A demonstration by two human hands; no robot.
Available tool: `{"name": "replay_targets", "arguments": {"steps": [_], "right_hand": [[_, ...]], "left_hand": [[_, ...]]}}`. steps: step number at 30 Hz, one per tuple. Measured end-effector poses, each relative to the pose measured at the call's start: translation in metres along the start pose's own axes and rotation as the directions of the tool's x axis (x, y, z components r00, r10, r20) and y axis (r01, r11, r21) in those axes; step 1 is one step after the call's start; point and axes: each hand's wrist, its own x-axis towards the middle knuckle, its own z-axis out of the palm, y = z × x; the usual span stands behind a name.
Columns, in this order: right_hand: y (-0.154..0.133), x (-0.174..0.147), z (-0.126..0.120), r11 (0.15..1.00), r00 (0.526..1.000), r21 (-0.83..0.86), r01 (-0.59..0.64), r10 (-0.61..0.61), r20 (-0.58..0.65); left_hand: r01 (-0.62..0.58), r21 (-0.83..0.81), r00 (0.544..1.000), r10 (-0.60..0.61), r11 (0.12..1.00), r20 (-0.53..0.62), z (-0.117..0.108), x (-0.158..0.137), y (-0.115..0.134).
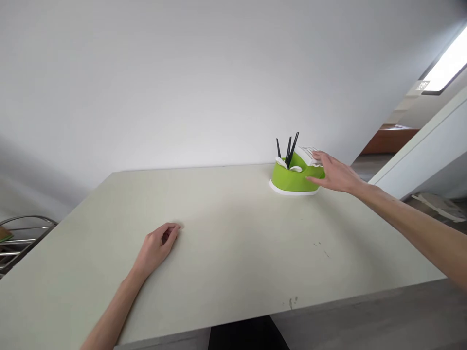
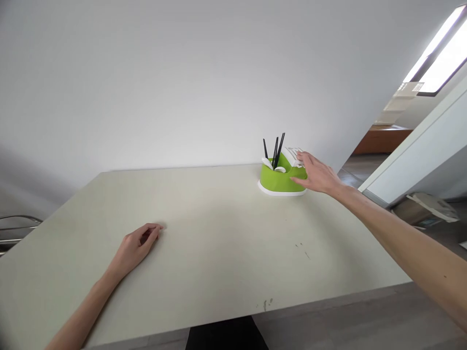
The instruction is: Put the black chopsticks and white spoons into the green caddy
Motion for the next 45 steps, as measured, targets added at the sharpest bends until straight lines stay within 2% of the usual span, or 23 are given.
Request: {"name": "replay_targets", "arguments": {"steps": [2,4,5,7,9,10,13,15,18,27,36,41,45], "right_hand": [[-0.008,-0.011,0.0,1.0,0.999,0.001,0.017,-0.017,-0.052],[-0.026,-0.031,0.007,1.0,0.983,0.031,0.001,0.005,-0.183],[-0.038,-0.044,0.015,0.997,0.959,0.075,-0.029,0.049,-0.281],[-0.062,-0.073,0.038,0.979,0.927,0.2,-0.049,0.119,-0.356],[-0.082,-0.1,0.066,0.946,0.943,0.316,-0.074,0.169,-0.286],[-0.089,-0.111,0.08,0.933,0.965,0.345,-0.099,0.175,-0.196],[-0.1,-0.129,0.114,0.917,0.976,0.336,-0.216,0.212,0.05],[-0.102,-0.132,0.124,0.922,0.973,0.313,-0.228,0.201,0.116],[-0.102,-0.134,0.126,0.922,0.98,0.335,-0.196,0.172,0.101],[-0.103,-0.138,0.121,0.886,0.976,0.409,-0.216,0.208,0.064],[-0.098,-0.138,0.121,0.867,0.981,0.464,-0.181,0.191,0.027],[-0.098,-0.138,0.119,0.863,0.98,0.466,-0.195,0.195,0.049],[-0.097,-0.139,0.117,0.861,0.98,0.471,-0.191,0.194,0.041]], "left_hand": [[-0.001,-0.001,1.0,0.001,1.0,-0.001,-0.001,0.0,0.001],[-0.008,0.007,1.0,0.009,1.0,-0.01,-0.001,0.001,0.001],[-0.014,0.011,1.0,0.014,1.0,-0.016,-0.001,0.001,0.0],[-0.022,0.021,0.999,0.022,1.0,-0.023,0.0,0.001,-0.001],[-0.025,0.031,0.999,0.026,0.999,-0.029,0.0,0.001,-0.002],[-0.025,0.039,0.999,0.027,0.999,-0.034,0.001,0.001,-0.002],[-0.01,0.063,0.999,0.012,0.998,-0.034,0.001,-0.001,-0.003],[0.004,0.083,0.999,-0.001,0.997,-0.039,0.001,-0.002,-0.004],[0.005,0.138,0.999,0.002,0.99,-0.049,0.003,-0.005,-0.004],[0.024,0.221,0.998,-0.013,0.975,-0.053,0.002,-0.008,-0.003],[-0.011,0.272,0.998,0.028,0.962,-0.061,0.002,-0.006,0.001],[-0.076,0.37,0.997,0.079,0.926,0.006,0.007,-0.007,0.002],[-0.106,0.431,0.992,0.122,0.896,-0.009,0.01,-0.013,0.002]]}}
